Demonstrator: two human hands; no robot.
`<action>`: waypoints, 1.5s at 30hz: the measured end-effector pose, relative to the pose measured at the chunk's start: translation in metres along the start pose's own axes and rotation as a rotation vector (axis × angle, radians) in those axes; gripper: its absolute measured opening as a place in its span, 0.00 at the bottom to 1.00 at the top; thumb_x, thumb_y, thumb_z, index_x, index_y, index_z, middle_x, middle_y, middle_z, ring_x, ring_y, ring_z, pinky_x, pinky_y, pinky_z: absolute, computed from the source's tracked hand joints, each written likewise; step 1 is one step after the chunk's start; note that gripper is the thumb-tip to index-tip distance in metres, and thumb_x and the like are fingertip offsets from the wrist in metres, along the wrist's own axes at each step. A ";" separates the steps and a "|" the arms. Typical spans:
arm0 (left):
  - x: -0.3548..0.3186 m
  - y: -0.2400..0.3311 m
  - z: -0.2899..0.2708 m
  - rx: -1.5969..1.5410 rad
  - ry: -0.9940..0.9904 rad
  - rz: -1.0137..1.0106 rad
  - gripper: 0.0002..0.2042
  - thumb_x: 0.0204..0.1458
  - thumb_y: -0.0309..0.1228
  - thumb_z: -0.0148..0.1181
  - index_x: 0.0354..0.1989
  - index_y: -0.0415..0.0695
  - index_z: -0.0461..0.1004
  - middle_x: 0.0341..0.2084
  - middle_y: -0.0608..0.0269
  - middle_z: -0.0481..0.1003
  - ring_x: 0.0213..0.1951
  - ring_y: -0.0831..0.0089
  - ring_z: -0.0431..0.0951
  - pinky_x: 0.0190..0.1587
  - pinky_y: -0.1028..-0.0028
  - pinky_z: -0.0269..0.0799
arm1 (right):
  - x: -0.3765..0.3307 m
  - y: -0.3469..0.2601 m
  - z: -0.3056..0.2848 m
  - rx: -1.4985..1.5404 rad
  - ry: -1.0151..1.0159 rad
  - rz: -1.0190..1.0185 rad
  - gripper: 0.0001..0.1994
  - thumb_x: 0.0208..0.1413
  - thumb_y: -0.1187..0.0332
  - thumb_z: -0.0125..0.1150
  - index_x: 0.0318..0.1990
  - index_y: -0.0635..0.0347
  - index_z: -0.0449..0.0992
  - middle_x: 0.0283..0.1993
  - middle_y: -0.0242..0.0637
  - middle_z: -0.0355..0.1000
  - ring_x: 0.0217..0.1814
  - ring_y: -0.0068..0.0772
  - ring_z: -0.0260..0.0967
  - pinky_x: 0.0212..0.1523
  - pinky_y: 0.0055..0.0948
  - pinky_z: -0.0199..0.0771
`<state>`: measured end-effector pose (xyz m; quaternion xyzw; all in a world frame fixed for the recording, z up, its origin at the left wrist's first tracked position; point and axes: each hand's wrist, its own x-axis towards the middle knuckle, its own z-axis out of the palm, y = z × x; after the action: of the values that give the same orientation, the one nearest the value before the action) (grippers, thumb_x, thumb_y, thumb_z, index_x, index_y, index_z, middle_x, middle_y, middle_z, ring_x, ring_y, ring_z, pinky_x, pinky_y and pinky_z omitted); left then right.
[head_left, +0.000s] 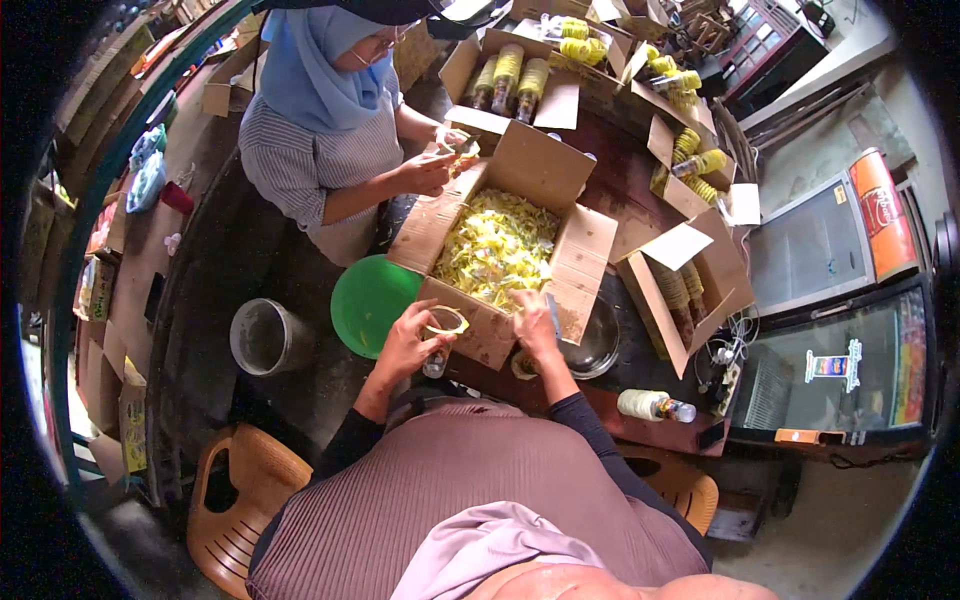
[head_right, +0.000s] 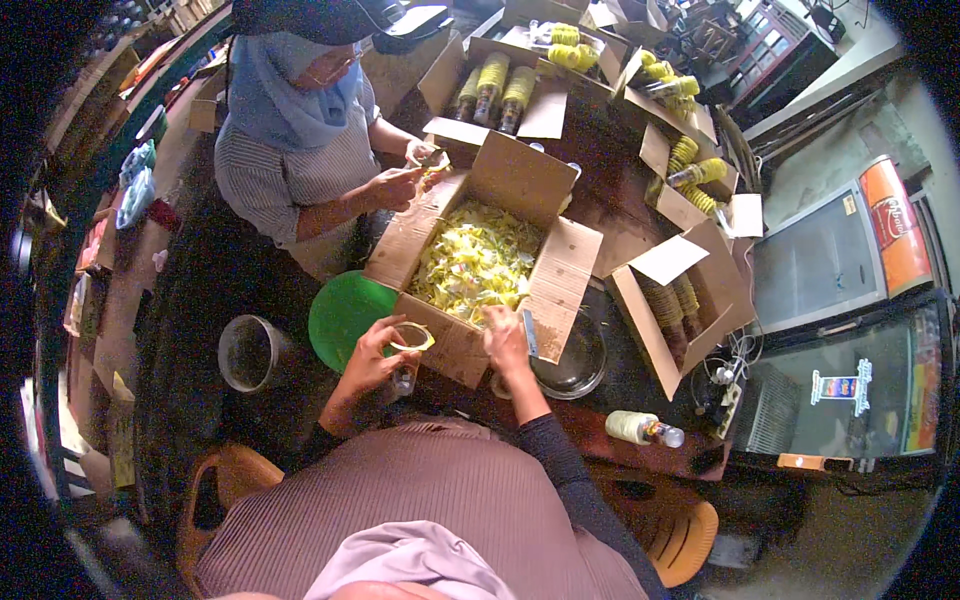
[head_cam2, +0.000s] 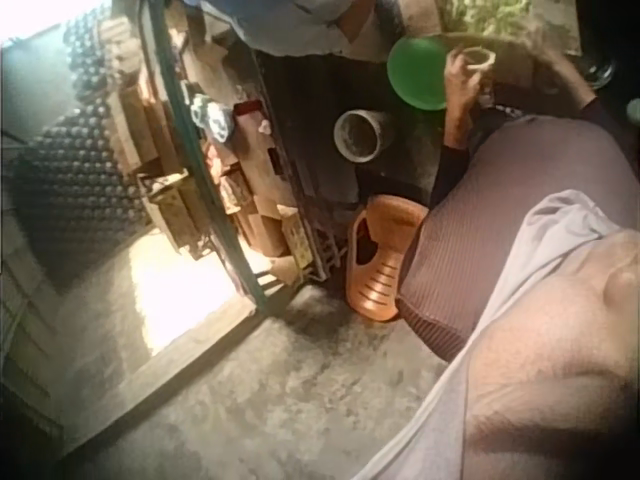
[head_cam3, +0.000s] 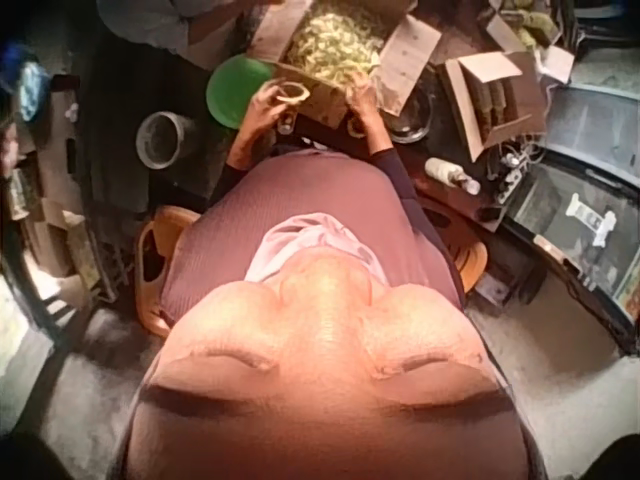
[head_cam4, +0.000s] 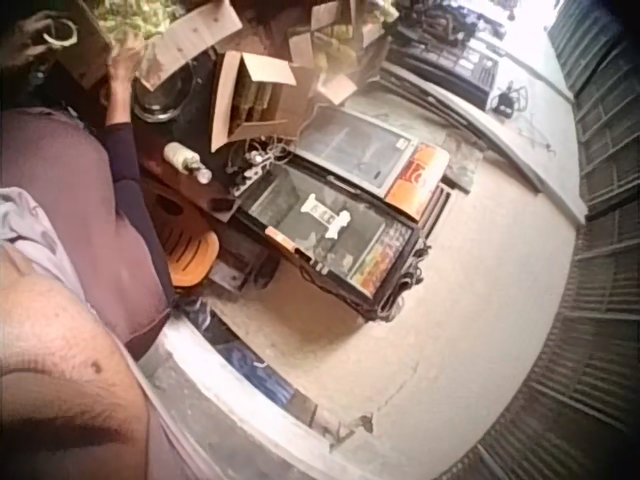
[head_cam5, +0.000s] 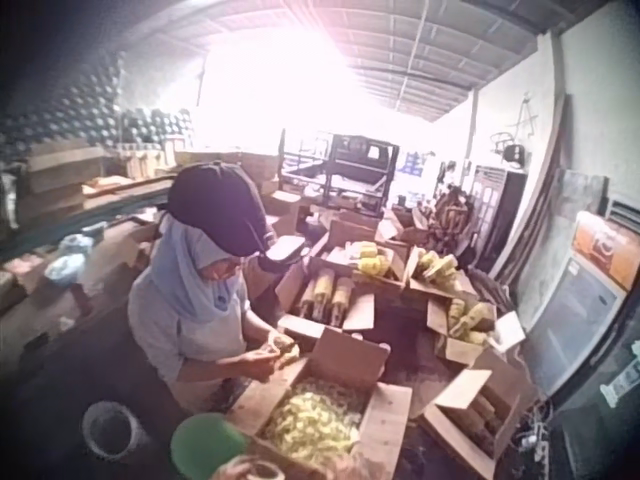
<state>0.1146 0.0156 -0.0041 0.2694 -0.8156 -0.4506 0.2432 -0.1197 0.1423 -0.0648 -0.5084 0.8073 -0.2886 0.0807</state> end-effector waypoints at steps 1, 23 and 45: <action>-0.001 0.007 0.000 0.009 -0.002 -0.002 0.16 0.40 0.37 0.70 0.25 0.37 0.71 0.50 0.45 0.70 0.51 0.53 0.71 0.51 0.62 0.67 | 0.004 0.006 -0.005 0.039 0.050 0.016 0.15 0.47 0.74 0.58 0.45 0.59 0.72 0.44 0.46 0.68 0.48 0.49 0.66 0.49 0.42 0.67; -0.036 0.001 0.021 -0.062 -0.033 -0.061 0.15 0.39 0.35 0.70 0.25 0.37 0.73 0.49 0.44 0.70 0.49 0.57 0.73 0.44 0.66 0.72 | -0.075 0.148 -0.056 0.022 0.309 0.499 0.18 0.42 0.73 0.64 0.45 0.61 0.73 0.46 0.48 0.66 0.51 0.49 0.64 0.55 0.39 0.63; -0.015 -0.004 0.046 -0.035 0.083 -0.155 0.13 0.48 0.35 0.63 0.27 0.37 0.70 0.50 0.47 0.69 0.50 0.53 0.71 0.50 0.63 0.68 | -0.103 0.248 0.037 0.096 -0.089 0.938 0.25 0.61 0.54 0.34 0.56 0.60 0.67 0.59 0.54 0.62 0.59 0.53 0.61 0.56 0.44 0.59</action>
<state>0.0969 0.0517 -0.0321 0.3460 -0.7734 -0.4709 0.2457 -0.2474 0.2953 -0.2481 -0.0965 0.9313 -0.2359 0.2601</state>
